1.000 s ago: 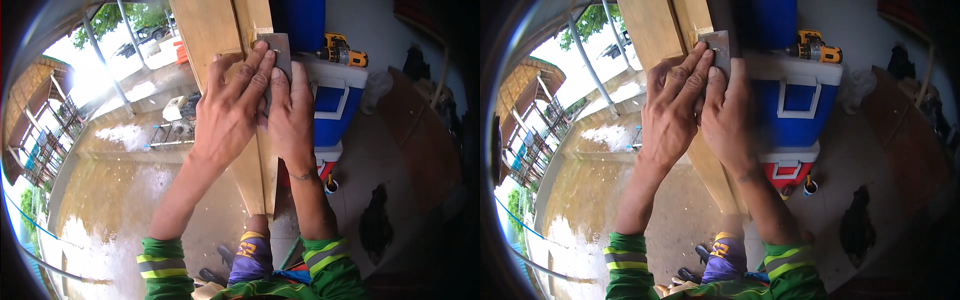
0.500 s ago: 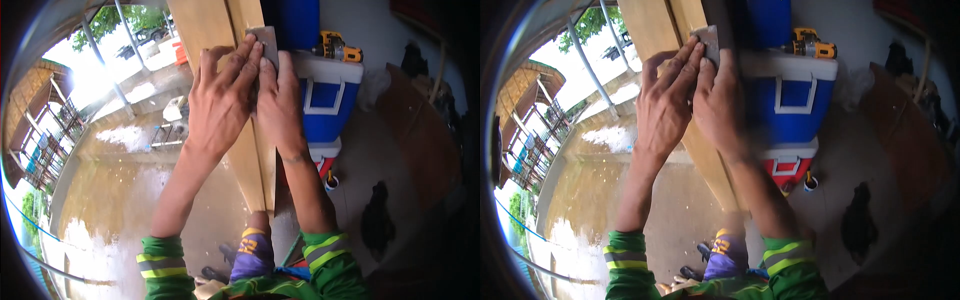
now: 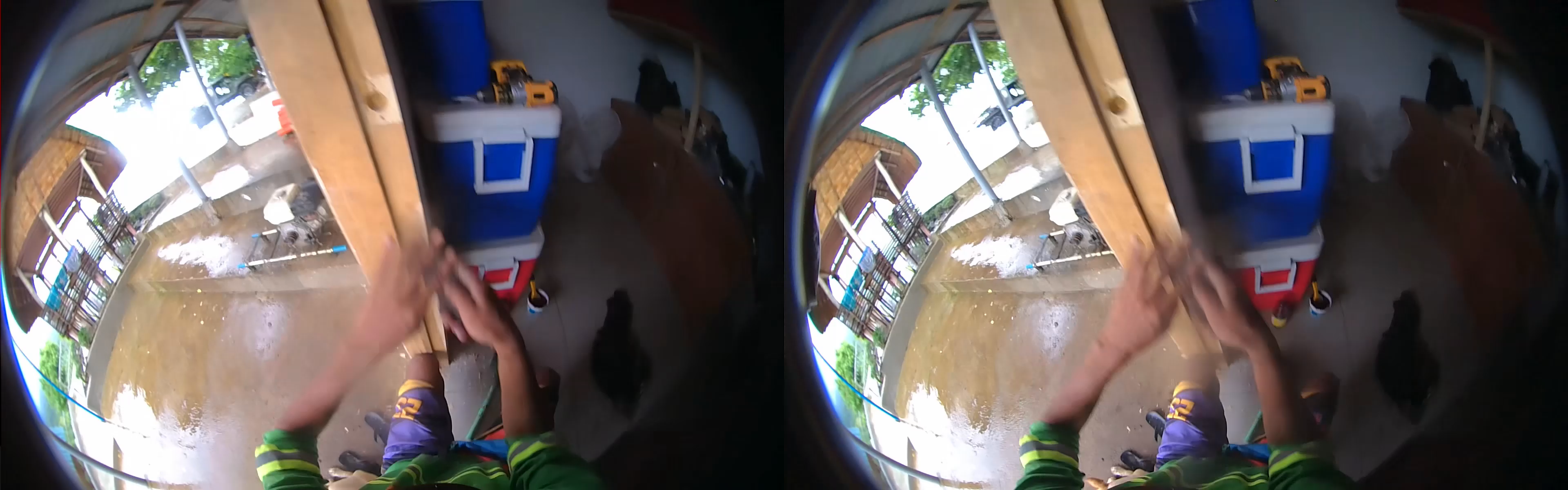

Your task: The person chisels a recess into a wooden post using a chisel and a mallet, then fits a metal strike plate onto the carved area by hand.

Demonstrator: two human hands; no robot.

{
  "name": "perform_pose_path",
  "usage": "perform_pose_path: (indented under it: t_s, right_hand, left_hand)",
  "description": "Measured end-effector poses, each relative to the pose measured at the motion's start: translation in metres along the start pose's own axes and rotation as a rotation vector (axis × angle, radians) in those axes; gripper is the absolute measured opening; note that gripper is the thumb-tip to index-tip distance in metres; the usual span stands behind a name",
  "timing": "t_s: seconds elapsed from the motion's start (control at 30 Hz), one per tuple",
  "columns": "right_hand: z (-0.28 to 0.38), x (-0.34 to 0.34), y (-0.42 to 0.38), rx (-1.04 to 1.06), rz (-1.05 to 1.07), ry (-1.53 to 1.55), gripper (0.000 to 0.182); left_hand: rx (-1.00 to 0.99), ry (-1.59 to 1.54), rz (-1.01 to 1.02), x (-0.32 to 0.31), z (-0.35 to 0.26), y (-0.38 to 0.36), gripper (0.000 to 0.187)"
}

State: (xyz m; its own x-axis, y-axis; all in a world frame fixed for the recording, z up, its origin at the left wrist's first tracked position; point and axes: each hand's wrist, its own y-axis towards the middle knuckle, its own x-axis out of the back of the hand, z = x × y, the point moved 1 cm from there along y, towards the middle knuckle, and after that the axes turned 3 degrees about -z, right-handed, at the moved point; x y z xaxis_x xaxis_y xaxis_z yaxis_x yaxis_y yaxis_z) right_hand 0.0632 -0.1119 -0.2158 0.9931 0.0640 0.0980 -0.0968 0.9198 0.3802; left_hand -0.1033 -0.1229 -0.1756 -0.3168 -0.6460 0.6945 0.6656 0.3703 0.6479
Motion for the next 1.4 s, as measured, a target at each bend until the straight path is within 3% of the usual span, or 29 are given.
perform_pose_path:
  t_s: [0.1, 0.17, 0.2, 0.27, 0.3, 0.37, 0.43, 0.53, 0.57, 0.6, 0.67, 0.73, 0.77, 0.8, 0.83, 0.9, 1.0, 1.1, 1.2, 1.3, 1.4]
  right_hand:
    - [-0.088, 0.026, -0.110, -0.385, 0.257, -0.148, 0.030]
    - [-0.124, 0.043, -0.175, -0.735, 0.354, -0.040, 0.023]
    - [-0.168, 0.058, -0.212, -0.529, 0.315, -0.044, 0.023]
    - [-0.224, 0.072, -0.267, -0.562, 0.110, 0.104, 0.024]
    - [-0.241, 0.087, -0.269, -0.781, -0.056, 0.259, 0.025]
    - [-0.278, 0.099, -0.274, -0.964, -0.358, 0.321, 0.027]
    - [-0.349, 0.082, -0.289, -1.080, -0.656, 0.199, 0.044]
    - [-0.443, 0.022, -0.323, -1.154, -0.545, -0.723, 0.069]
    - [-0.478, 0.000, -0.338, -1.122, -0.502, -0.643, 0.079]
    - [-0.499, -0.022, -0.352, -1.085, -0.450, -0.561, 0.089]
    - [-0.502, -0.056, -0.362, -1.188, -0.292, -0.680, 0.093]
    - [-0.454, -0.054, -0.353, -1.292, -0.277, -0.614, 0.094]
    - [-0.487, -0.059, -0.375, -1.286, -0.186, -0.736, 0.093]
    - [-0.497, -0.053, -0.383, -1.264, -0.132, -0.726, 0.077]
    - [-0.497, -0.051, -0.383, -1.144, -0.224, -0.786, 0.053]
    - [-0.470, -0.036, -0.359, -1.300, -0.315, -0.342, 0.041]
    - [-0.483, -0.026, -0.355, -1.190, -0.349, 0.078, 0.028]
    - [-0.422, 0.000, -0.320, -1.084, -0.711, 0.647, 0.026]
    - [-0.420, 0.030, -0.311, -1.031, -0.612, 0.486, 0.014]
    - [-0.342, 0.024, -0.305, -0.933, -0.637, 0.476, 0.020]
    - [-0.261, 0.036, -0.292, -0.587, -0.597, 0.469, 0.028]
  left_hand:
    - [0.078, -0.364, 0.215, -0.076, -0.089, -0.075, 0.078]
    - [0.109, -0.770, 0.409, -0.117, -0.142, -0.125, 0.079]
    - [0.153, -0.822, 0.503, -0.130, -0.163, -0.144, 0.077]
    - [0.236, -0.900, 0.692, -0.139, -0.199, -0.177, 0.073]
    - [0.332, -0.970, 0.571, -0.141, -0.205, -0.186, 0.060]
    - [0.358, -1.008, 0.638, -0.140, -0.197, -0.193, 0.044]
    - [0.681, -1.223, 0.640, -0.163, -0.183, -0.246, 0.036]
    - [1.118, -1.434, 0.555, -0.143, -0.173, -0.245, 0.026]
    - [1.251, -1.477, 0.485, -0.132, -0.165, -0.232, 0.024]
    - [1.227, -1.554, 0.473, -0.125, -0.158, -0.229, 0.025]
    - [1.332, -1.535, 0.402, -0.107, -0.154, -0.211, 0.026]
    - [1.430, -1.501, 0.364, -0.096, -0.149, -0.195, 0.036]
    - [1.443, -1.544, 0.327, -0.094, -0.147, -0.193, 0.035]
    - [1.456, -1.588, 0.294, -0.092, -0.147, -0.192, 0.034]
    - [1.462, -1.637, 0.267, -0.088, -0.145, -0.189, 0.033]
    - [1.481, -1.767, 0.125, -0.082, -0.139, -0.176, 0.029]
    - [1.533, -1.898, -0.011, -0.077, -0.130, -0.163, 0.034]
    - [1.506, -1.961, -0.083, -0.073, -0.127, -0.154, 0.042]
    - [1.500, -1.927, -0.077, -0.065, -0.127, -0.144, 0.039]
    - [1.465, -1.963, -0.091, -0.064, -0.120, -0.142, 0.037]
    - [1.477, -1.998, -0.110, -0.061, -0.115, -0.143, 0.036]
